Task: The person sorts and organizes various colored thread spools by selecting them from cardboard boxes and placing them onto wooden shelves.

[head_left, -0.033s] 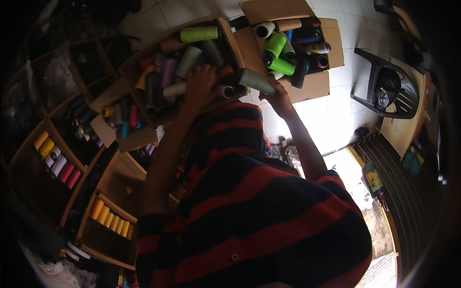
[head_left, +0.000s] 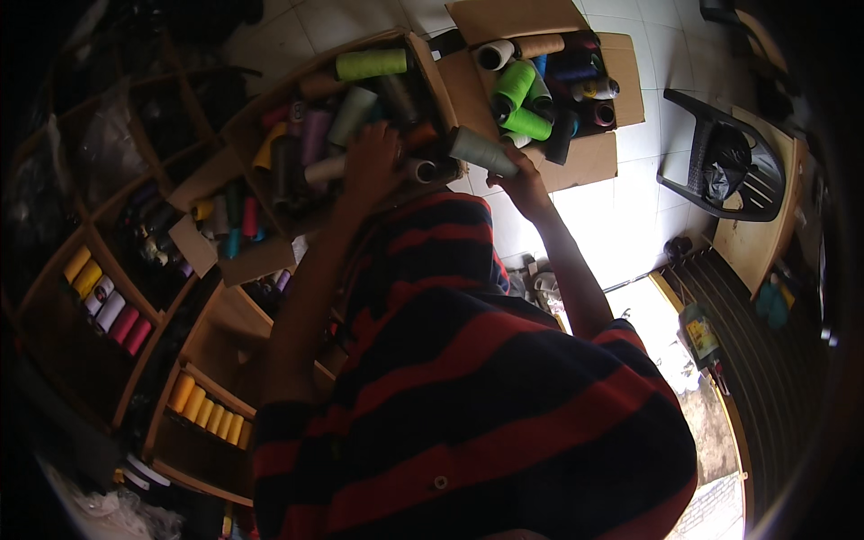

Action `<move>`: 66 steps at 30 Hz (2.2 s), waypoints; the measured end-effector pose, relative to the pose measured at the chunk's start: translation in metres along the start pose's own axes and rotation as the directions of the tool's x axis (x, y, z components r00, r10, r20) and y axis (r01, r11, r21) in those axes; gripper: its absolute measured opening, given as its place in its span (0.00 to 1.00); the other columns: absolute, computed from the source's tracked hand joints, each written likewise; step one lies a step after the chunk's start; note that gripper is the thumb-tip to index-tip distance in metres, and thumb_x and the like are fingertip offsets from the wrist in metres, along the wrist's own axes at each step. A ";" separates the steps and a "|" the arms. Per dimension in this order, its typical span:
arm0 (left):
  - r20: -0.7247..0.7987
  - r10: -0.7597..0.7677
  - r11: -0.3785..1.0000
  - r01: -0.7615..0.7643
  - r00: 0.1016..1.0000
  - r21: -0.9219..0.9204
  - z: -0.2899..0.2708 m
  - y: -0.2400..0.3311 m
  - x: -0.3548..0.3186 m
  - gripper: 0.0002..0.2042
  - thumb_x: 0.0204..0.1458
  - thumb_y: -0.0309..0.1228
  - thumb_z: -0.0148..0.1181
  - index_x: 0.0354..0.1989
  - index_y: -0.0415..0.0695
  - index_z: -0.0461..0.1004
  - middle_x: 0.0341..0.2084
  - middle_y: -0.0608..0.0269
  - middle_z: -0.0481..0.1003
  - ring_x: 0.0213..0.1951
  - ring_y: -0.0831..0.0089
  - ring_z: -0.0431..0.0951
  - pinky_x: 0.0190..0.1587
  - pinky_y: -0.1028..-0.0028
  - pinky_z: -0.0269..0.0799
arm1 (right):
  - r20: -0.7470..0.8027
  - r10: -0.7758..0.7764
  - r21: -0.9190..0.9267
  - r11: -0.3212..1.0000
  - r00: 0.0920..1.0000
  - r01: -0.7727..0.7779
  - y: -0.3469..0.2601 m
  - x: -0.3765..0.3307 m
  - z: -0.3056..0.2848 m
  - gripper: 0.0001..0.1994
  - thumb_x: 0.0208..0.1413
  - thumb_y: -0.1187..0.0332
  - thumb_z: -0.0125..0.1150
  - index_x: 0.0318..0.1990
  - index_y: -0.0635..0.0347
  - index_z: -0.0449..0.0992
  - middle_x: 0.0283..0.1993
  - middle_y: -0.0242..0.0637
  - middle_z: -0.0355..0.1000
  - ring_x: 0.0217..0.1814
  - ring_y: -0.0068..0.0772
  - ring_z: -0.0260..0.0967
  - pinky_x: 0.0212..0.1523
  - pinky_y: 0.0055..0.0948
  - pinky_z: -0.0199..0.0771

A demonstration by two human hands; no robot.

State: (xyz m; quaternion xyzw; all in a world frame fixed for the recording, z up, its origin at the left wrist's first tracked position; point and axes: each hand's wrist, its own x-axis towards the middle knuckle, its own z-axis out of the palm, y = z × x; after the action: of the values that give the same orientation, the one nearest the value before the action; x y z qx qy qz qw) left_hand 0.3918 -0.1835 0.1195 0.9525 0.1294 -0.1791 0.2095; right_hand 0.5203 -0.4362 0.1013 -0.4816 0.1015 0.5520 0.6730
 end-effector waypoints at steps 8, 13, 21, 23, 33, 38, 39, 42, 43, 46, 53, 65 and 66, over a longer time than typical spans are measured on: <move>-0.198 -0.019 0.991 -0.008 0.980 -0.135 -0.014 -0.034 -0.063 0.21 0.37 0.38 0.66 0.41 0.43 0.72 0.50 0.50 0.64 0.53 0.51 0.63 0.53 0.54 0.60 | 0.034 -0.053 0.048 0.998 0.998 0.052 -0.001 -0.001 -0.002 0.22 0.56 0.53 0.51 0.51 0.59 0.62 0.41 0.37 0.65 0.42 0.31 0.65 0.42 0.33 0.66; -0.222 -0.046 0.983 0.005 0.974 -0.183 -0.022 -0.029 -0.084 0.19 0.38 0.37 0.66 0.39 0.42 0.73 0.52 0.50 0.64 0.54 0.50 0.63 0.54 0.53 0.59 | 0.020 -0.047 0.005 0.999 0.999 0.047 -0.005 0.002 0.022 0.22 0.53 0.57 0.56 0.49 0.63 0.65 0.37 0.37 0.67 0.37 0.28 0.66 0.40 0.27 0.66; -0.363 -0.073 0.990 0.023 0.929 -0.139 -0.009 -0.014 -0.085 0.18 0.40 0.35 0.66 0.39 0.42 0.71 0.51 0.50 0.66 0.55 0.50 0.64 0.55 0.55 0.59 | 0.166 -0.267 -0.799 0.529 0.950 0.288 -0.012 0.029 0.103 0.22 0.52 0.56 0.60 0.48 0.64 0.71 0.36 0.41 0.71 0.40 0.35 0.70 0.43 0.31 0.69; -0.430 -0.154 0.959 0.030 0.890 -0.282 -0.008 -0.016 -0.074 0.18 0.43 0.36 0.65 0.40 0.42 0.69 0.50 0.52 0.68 0.54 0.51 0.65 0.55 0.55 0.59 | 0.243 -0.410 -0.914 0.207 0.879 0.349 0.009 0.041 0.121 0.21 0.51 0.56 0.61 0.47 0.63 0.72 0.37 0.44 0.72 0.43 0.40 0.71 0.47 0.35 0.69; -0.288 -0.197 0.980 0.182 0.937 -0.077 -0.001 -0.062 0.024 0.28 0.36 0.35 0.67 0.49 0.42 0.67 0.43 0.53 0.70 0.48 0.55 0.69 0.51 0.58 0.61 | 0.552 -0.511 -0.833 -0.366 0.659 0.415 -0.051 0.126 0.161 0.25 0.48 0.62 0.63 0.52 0.63 0.66 0.53 0.49 0.64 0.52 0.49 0.66 0.50 0.44 0.67; -0.206 0.007 0.999 -0.014 0.979 -0.035 -0.011 -0.039 -0.010 0.31 0.31 0.36 0.66 0.50 0.44 0.67 0.43 0.57 0.68 0.49 0.57 0.66 0.51 0.57 0.59 | 0.609 -0.341 -0.742 -0.563 0.716 0.364 -0.068 0.162 0.153 0.25 0.41 0.58 0.67 0.46 0.62 0.69 0.47 0.47 0.66 0.49 0.47 0.68 0.43 0.41 0.71; -0.227 0.021 0.999 -0.030 0.974 -0.035 -0.004 -0.042 -0.016 0.31 0.32 0.36 0.66 0.51 0.44 0.67 0.43 0.57 0.68 0.50 0.57 0.66 0.52 0.57 0.59 | 0.582 -0.273 -0.764 -0.507 0.766 0.400 -0.066 0.155 0.154 0.26 0.41 0.58 0.66 0.46 0.62 0.69 0.46 0.48 0.67 0.47 0.48 0.69 0.43 0.41 0.71; -0.260 0.043 0.967 -0.105 0.965 -0.231 -0.005 -0.053 -0.025 0.27 0.38 0.31 0.62 0.52 0.43 0.66 0.48 0.53 0.66 0.52 0.53 0.65 0.55 0.55 0.57 | 0.506 -0.078 -0.815 -0.369 0.859 0.446 -0.059 0.113 0.150 0.25 0.44 0.57 0.65 0.47 0.64 0.69 0.45 0.49 0.67 0.44 0.49 0.70 0.44 0.42 0.71; -0.273 0.050 0.948 -0.132 0.961 -0.290 -0.006 -0.057 -0.026 0.26 0.40 0.30 0.61 0.52 0.43 0.66 0.49 0.51 0.65 0.53 0.53 0.65 0.55 0.55 0.58 | 0.493 -0.044 -0.824 -0.345 0.869 0.450 -0.055 0.102 0.144 0.24 0.46 0.57 0.63 0.47 0.65 0.69 0.45 0.49 0.67 0.45 0.50 0.69 0.45 0.43 0.70; -0.443 -0.153 0.901 -0.060 0.883 -0.429 -0.019 -0.071 -0.009 0.24 0.44 0.28 0.61 0.52 0.43 0.66 0.48 0.51 0.65 0.51 0.49 0.66 0.55 0.57 0.61 | 0.475 -0.157 -0.849 -0.342 0.866 0.403 -0.038 0.102 0.117 0.23 0.48 0.55 0.63 0.43 0.66 0.71 0.42 0.48 0.67 0.45 0.49 0.69 0.45 0.42 0.71; -0.550 -0.427 0.893 0.237 0.718 -0.384 -0.033 -0.103 0.031 0.30 0.35 0.35 0.71 0.50 0.43 0.66 0.49 0.53 0.64 0.49 0.52 0.67 0.48 0.56 0.64 | 0.554 -0.375 -0.809 -0.454 0.744 0.374 -0.045 0.127 0.160 0.20 0.52 0.55 0.58 0.41 0.66 0.73 0.37 0.45 0.67 0.39 0.46 0.67 0.36 0.40 0.70; -0.431 -0.233 0.889 0.012 0.872 -0.457 -0.040 -0.102 -0.001 0.24 0.36 0.33 0.71 0.42 0.44 0.67 0.37 0.56 0.73 0.42 0.56 0.72 0.46 0.61 0.64 | 0.578 -0.297 -0.751 -0.558 0.760 0.353 -0.060 0.156 0.157 0.10 0.50 0.64 0.58 0.28 0.64 0.75 0.36 0.43 0.66 0.43 0.45 0.63 0.42 0.40 0.65; -0.404 -0.208 0.887 -0.002 0.891 -0.461 -0.044 -0.103 -0.008 0.24 0.36 0.33 0.71 0.42 0.44 0.67 0.37 0.56 0.73 0.42 0.57 0.72 0.47 0.61 0.63 | 0.586 -0.290 -0.749 -0.551 0.756 0.369 -0.065 0.156 0.157 0.11 0.51 0.64 0.57 0.28 0.64 0.75 0.37 0.43 0.67 0.44 0.44 0.63 0.42 0.40 0.65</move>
State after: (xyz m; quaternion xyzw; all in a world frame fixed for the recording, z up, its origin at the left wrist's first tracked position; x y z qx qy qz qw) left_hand 0.3642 -0.0742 0.1239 0.8849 0.2631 0.0658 0.3788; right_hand 0.5705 -0.2114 0.1133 -0.7943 -0.5825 0.1206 0.1235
